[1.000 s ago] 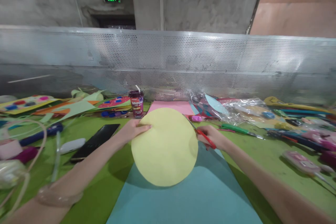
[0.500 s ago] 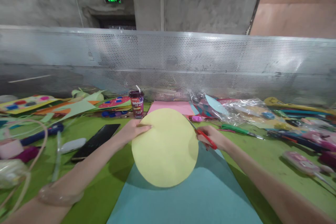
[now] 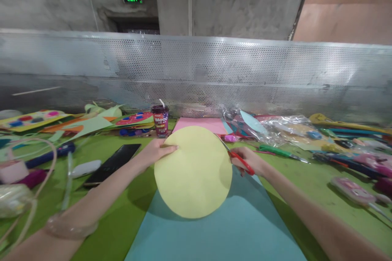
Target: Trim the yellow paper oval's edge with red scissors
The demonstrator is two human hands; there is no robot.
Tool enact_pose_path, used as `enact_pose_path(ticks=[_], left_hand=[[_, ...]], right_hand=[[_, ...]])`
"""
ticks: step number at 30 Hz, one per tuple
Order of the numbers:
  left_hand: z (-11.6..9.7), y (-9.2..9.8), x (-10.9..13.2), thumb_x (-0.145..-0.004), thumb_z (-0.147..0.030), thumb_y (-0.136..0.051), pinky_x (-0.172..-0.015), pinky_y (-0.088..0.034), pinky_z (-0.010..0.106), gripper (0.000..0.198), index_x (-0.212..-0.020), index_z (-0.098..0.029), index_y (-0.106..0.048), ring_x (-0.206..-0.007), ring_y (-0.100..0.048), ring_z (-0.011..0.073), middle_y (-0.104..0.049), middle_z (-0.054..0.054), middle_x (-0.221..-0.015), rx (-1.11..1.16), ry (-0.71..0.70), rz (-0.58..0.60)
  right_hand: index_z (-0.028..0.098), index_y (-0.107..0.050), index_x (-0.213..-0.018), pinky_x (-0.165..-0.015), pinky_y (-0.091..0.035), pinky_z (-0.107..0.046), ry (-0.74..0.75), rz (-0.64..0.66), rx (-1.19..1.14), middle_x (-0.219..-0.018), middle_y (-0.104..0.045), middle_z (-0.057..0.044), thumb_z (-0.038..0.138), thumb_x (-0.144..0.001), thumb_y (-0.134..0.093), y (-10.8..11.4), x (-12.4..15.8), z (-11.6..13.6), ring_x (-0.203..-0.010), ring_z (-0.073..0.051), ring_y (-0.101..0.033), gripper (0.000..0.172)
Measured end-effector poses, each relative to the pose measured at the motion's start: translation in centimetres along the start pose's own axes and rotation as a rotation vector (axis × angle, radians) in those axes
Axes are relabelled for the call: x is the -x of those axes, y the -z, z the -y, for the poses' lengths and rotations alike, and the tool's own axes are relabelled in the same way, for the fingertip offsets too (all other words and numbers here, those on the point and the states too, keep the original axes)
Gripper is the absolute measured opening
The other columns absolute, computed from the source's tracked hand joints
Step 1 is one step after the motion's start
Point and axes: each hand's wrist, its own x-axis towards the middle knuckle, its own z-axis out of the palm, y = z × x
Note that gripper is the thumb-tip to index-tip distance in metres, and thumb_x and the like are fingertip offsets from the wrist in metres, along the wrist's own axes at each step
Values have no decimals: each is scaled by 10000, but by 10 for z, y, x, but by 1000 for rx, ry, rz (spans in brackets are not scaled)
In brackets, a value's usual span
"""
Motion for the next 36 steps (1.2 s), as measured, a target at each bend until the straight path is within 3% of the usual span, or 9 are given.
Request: enact_pose_path(ticks=[9,18,36], left_hand=[[-3,0,1,-628,-385,-605,-662,-495,308,330,-864,-156,-627,-752,-641,229,-695,68,-826,-28,23,6],[10,4,-7,-621,-367,-618,-635,-499,307,290,-832,-170,-639,-724,-643,229,-697,58,-819,-1,-1,-4],[6,2,-4,-651,-345,-613,-662,-497,306,291,-870,-153,-622,-732,-643,218,-697,53,-828,-26,-5,51]], right_hand=[[157,-428,-602,-313,-357,-162,34,-13,24,-464,-438,46,310,-692,-440,1,-3,-10,-348,-83,-484,178],[156,-445,-586,-317,-363,-188,68,-8,54,-448,-439,38,302,-698,-448,5,-5,-16,-346,-104,-491,184],[156,-431,-619,-314,-364,-158,49,20,56,-490,-441,45,314,-711,-445,1,-3,-11,-361,-82,-491,183]])
